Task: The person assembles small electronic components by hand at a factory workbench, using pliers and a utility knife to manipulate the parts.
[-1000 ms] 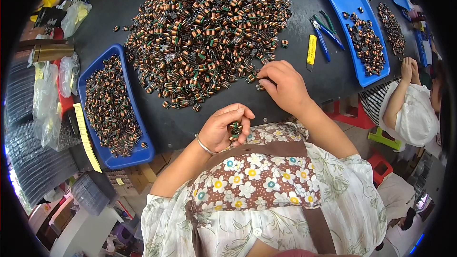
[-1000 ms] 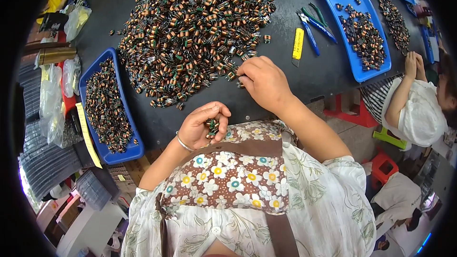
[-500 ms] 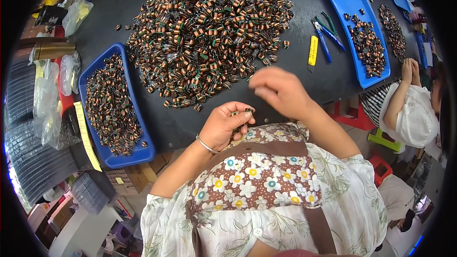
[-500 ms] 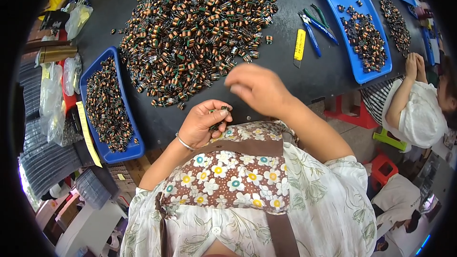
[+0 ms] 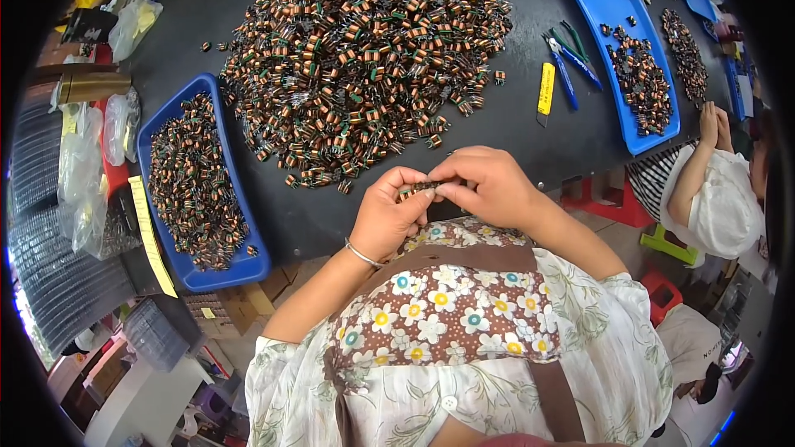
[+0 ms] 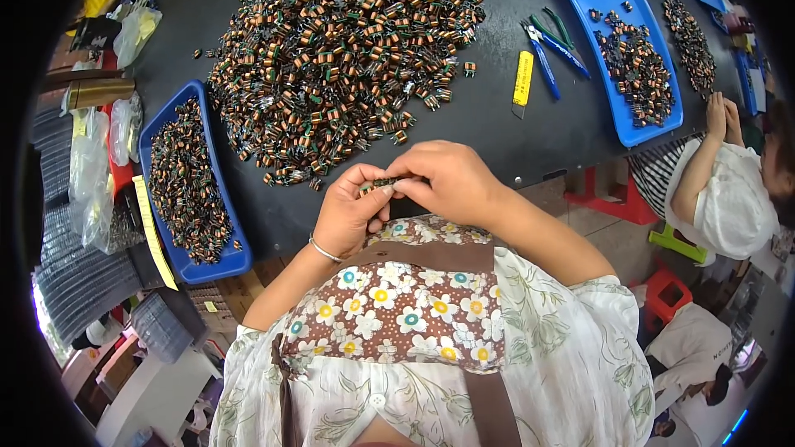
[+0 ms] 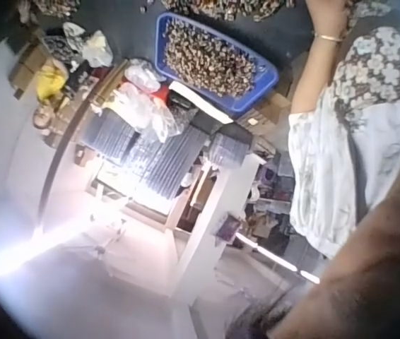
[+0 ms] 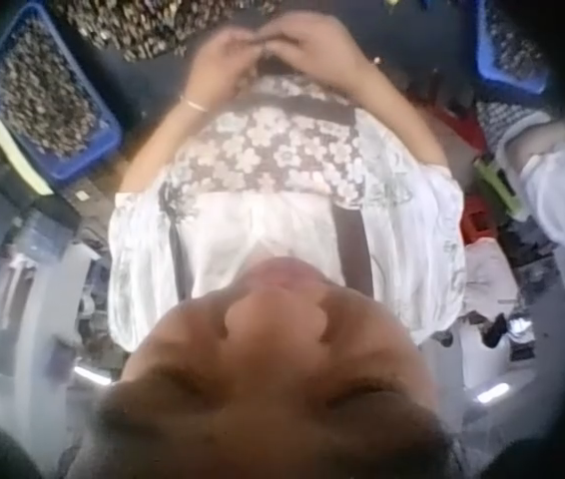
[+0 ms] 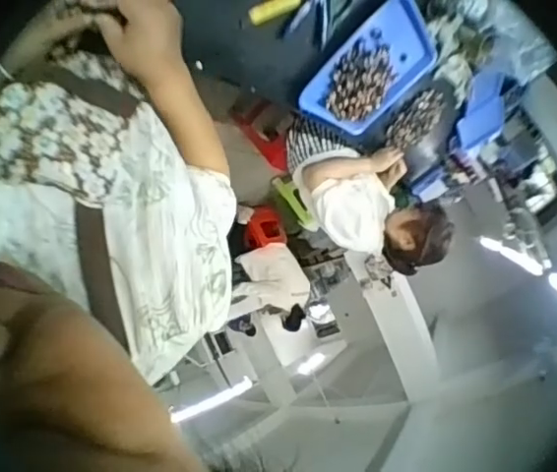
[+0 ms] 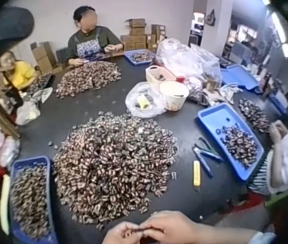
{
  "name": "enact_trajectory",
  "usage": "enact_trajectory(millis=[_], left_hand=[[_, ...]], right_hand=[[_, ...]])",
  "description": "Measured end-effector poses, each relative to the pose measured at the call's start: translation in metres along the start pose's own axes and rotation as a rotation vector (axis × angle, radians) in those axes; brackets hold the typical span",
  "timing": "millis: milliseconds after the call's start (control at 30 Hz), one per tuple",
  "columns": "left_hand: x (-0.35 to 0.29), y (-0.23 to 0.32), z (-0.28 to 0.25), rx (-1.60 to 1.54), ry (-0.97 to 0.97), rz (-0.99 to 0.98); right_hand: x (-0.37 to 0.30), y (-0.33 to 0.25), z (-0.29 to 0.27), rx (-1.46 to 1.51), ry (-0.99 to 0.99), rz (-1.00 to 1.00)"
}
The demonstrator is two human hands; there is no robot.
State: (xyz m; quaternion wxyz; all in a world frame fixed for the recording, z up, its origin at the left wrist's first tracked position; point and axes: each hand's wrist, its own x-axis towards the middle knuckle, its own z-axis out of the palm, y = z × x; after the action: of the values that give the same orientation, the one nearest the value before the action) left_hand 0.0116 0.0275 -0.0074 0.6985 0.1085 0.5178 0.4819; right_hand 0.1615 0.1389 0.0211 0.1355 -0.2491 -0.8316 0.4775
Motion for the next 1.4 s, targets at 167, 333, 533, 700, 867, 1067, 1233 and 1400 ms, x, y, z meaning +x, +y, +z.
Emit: enact_trajectory(millis=[167,333,533,700,867,1067,1233,1400], left_hand=[[-0.002,0.001,0.001,0.014,0.016,-0.02],[-0.005,0.001,0.002,0.002,0.03,-0.033],[-0.002,-0.001,0.002,0.007,0.03,-0.022],[-0.003,0.001,0.001,0.056,0.009,-0.028],[-0.005,0.002,0.002,-0.021,0.07,-0.039],[-0.006,0.003,0.004,0.013,0.078,-0.016],[-0.006,0.0,0.0,0.069,0.074,-0.008],[-0.005,0.003,-0.003,0.086,0.068,-0.037]], right_hand=[[-0.004,0.019,0.001,-0.069,0.129,-0.08],[-0.006,0.02,-0.004,-0.379,0.075,0.061],[-0.009,0.014,0.002,0.177,0.016,0.238],[-0.006,0.002,0.011,0.41,0.037,0.231],[0.007,0.019,0.005,0.254,0.144,0.166],[0.027,0.032,0.01,-0.335,0.297,0.01],[0.019,0.025,0.007,-0.176,0.162,0.087],[0.003,0.016,0.002,0.209,0.013,0.138]])
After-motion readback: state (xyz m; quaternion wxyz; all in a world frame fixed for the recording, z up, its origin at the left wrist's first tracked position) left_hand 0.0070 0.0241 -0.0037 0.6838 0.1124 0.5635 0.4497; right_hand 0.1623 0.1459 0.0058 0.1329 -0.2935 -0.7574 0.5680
